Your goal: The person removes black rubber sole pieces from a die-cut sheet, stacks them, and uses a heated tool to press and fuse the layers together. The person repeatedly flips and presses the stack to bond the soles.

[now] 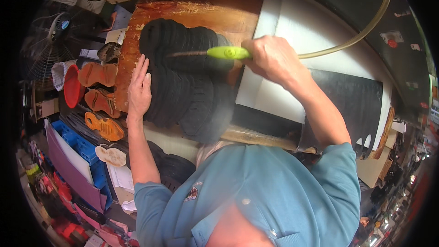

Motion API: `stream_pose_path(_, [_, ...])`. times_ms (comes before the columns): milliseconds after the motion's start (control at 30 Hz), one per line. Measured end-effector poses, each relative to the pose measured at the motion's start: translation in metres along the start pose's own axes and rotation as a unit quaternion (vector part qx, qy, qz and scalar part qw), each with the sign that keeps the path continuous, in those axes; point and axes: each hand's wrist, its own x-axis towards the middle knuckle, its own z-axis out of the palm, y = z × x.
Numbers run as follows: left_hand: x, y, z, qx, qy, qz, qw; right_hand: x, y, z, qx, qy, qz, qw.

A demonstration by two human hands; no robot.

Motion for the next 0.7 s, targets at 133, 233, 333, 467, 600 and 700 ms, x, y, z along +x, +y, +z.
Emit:
stream_pose_path(133, [-0.001, 0.003, -0.003, -0.007, -0.013, -0.012, 1.000, 0.020, 0.008, -0.007, 0.008, 0.034, 0.052, 0.998])
stream_pose_path(233, [-0.001, 0.005, -0.004, 0.017, -0.013, 0.019, 1.000, 0.034, 0.013, -0.012, -0.003, 0.056, 0.057, 0.997])
stream_pose_path(333, [0.000, 0.000, -0.005, -0.009, -0.010, 0.021, 1.000, 0.034, 0.007, -0.008, 0.005, -0.004, -0.013, 1.000])
stream_pose_path(467, [-0.001, -0.014, -0.009, -0.220, 0.041, -0.066, 0.972, 0.024, -0.017, 0.001, 0.031, -0.061, -0.070, 0.995])
stream_pose_path(600, [-0.004, -0.021, -0.014, -0.418, 0.049, -0.088, 0.903, 0.020, -0.045, 0.013, 0.011, -0.081, -0.118, 0.990])
stream_pose_path(700, [-0.005, -0.019, -0.016, -0.419, 0.038, -0.094, 0.902, 0.018, -0.058, 0.021, -0.003, -0.119, -0.129, 0.984])
